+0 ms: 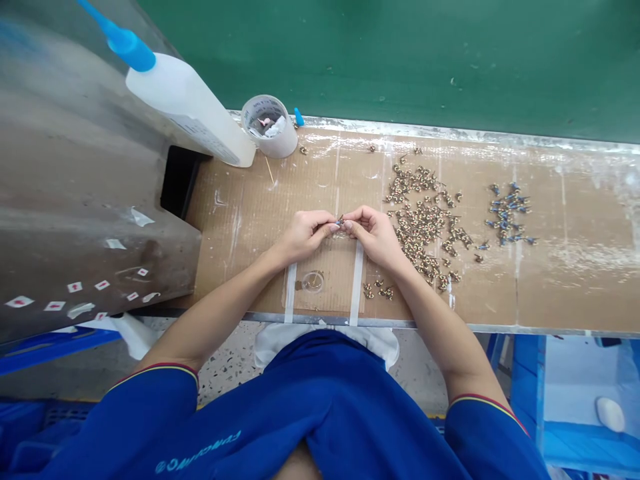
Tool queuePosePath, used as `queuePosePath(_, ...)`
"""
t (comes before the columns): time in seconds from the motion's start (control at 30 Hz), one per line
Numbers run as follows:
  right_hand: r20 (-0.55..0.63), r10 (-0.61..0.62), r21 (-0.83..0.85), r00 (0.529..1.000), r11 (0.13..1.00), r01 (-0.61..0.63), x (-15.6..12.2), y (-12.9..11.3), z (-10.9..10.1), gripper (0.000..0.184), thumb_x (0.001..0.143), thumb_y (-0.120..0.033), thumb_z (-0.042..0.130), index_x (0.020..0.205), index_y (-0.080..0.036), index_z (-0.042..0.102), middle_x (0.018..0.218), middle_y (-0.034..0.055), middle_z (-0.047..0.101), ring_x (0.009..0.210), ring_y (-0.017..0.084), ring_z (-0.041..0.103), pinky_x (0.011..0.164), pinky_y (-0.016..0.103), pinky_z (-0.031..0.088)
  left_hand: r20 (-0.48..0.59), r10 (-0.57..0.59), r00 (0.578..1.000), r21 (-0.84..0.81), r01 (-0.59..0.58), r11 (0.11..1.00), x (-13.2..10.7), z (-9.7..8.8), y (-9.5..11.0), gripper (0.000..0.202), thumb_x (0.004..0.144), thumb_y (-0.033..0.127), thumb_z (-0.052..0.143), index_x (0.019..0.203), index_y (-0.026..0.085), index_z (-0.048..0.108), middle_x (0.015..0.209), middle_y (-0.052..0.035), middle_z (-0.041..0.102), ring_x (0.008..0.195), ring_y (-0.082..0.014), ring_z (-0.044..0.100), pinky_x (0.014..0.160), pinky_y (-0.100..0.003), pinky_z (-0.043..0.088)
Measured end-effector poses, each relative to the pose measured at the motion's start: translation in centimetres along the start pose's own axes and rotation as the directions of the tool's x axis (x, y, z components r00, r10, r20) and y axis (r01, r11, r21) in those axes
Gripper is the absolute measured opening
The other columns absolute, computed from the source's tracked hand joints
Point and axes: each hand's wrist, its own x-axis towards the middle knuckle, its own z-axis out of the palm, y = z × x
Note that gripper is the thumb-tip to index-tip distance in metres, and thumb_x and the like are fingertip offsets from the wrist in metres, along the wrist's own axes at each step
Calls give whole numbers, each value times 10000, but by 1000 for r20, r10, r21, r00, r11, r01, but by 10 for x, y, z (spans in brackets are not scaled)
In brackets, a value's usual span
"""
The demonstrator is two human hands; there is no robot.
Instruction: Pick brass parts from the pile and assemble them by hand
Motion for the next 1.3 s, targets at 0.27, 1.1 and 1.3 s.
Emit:
queuePosePath(0.27, 47, -56, -92, 997, 994, 60, 0, 6, 0, 359, 864, -561, 768, 861, -231, 627, 815, 22, 703, 727, 153, 628, 689, 325, 563, 33, 38, 999, 56, -40, 998, 1, 0, -4, 315, 985, 249, 539, 689, 156, 589, 693, -17, 607, 676, -133, 546, 698, -258, 403)
queuePosePath(1.1, 172, -73, -272, 982, 955, 118, -4, 2, 2, 186, 949, -289, 608, 805, -244, 498, 701, -13, 656, 678, 154, 606, 688, 299, 451, 105, 22, 994, 14, -23, 1000, -1, -2, -4, 288, 916, 264, 520, 680, 162, 652, 625, -3, 538, 604, -127, 469, 633, -269, 346)
queuePosePath(1.3, 156, -88, -303, 984, 944, 133, -5, 1, 4, 161, 948, -251, 585, 809, -245, 504, 698, -11, 658, 675, 162, 616, 687, 298, 452, 110, 36, 993, -10, -35, 999, -2, -4, -5, 294, 924, 291, 500, 685, 164, 613, 619, 0, 517, 607, -127, 476, 631, -268, 339)
